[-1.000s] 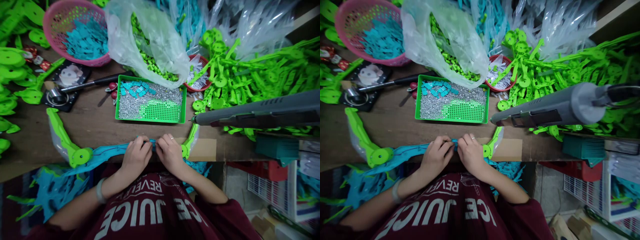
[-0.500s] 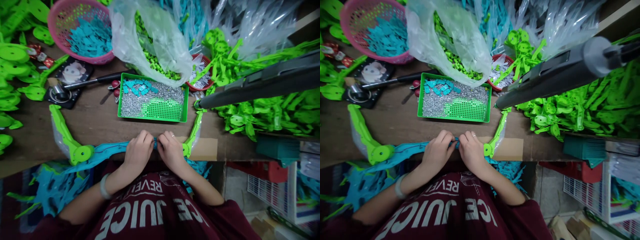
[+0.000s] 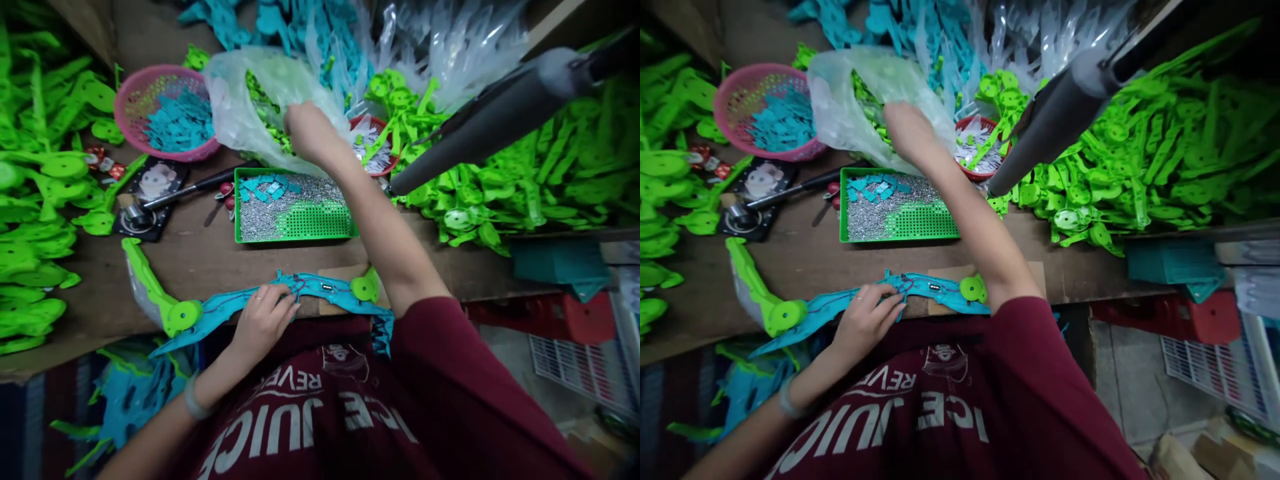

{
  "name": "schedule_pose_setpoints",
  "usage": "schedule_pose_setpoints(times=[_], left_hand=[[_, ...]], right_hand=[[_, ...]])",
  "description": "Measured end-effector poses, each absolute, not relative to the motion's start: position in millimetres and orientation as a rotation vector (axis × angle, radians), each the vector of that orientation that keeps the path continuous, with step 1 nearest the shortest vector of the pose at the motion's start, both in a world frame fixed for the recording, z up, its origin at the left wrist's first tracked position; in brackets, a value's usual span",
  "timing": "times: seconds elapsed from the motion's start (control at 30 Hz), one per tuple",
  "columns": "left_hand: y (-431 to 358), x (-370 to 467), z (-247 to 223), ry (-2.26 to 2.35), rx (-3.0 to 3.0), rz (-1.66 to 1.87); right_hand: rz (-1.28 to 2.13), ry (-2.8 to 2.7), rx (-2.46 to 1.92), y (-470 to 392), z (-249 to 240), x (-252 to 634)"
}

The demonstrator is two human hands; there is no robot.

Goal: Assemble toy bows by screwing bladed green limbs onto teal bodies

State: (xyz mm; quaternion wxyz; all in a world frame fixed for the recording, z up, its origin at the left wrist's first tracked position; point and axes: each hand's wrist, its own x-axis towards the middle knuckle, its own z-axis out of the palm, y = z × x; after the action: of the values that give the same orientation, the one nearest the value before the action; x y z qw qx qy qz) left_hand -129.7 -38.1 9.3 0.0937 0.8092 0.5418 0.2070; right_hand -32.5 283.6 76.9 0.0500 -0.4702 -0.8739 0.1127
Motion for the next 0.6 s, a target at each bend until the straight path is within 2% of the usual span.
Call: schedule_pose_setpoints(times=[0.13, 0.23, 0.33, 0.4, 0.47, 0.6], left_hand=[[-46, -130, 6, 1.565, 2.636, 0.628], [-44, -128, 3, 1.559, 2.729, 0.612], [-45, -126, 8, 1.502, 2.718, 0.351], [-46, -128, 21, 1.415, 2.642, 0.09], [-40, -134, 39, 1.328, 2.5, -0.022], [37, -160, 79, 1.284, 2.043, 0.384]], right_hand=[[0.399, -2.836, -1.382, 311, 43, -54], [0.342, -2.838, -1.337, 311, 36, -52], [0.251, -2.774, -1.325, 312, 41, -50], [0.185, -2.749, -1.31, 313, 47, -51], [0.143, -2.771, -1.256, 308, 55, -50], [0.173, -2.845, -1.173, 285, 72, -36]])
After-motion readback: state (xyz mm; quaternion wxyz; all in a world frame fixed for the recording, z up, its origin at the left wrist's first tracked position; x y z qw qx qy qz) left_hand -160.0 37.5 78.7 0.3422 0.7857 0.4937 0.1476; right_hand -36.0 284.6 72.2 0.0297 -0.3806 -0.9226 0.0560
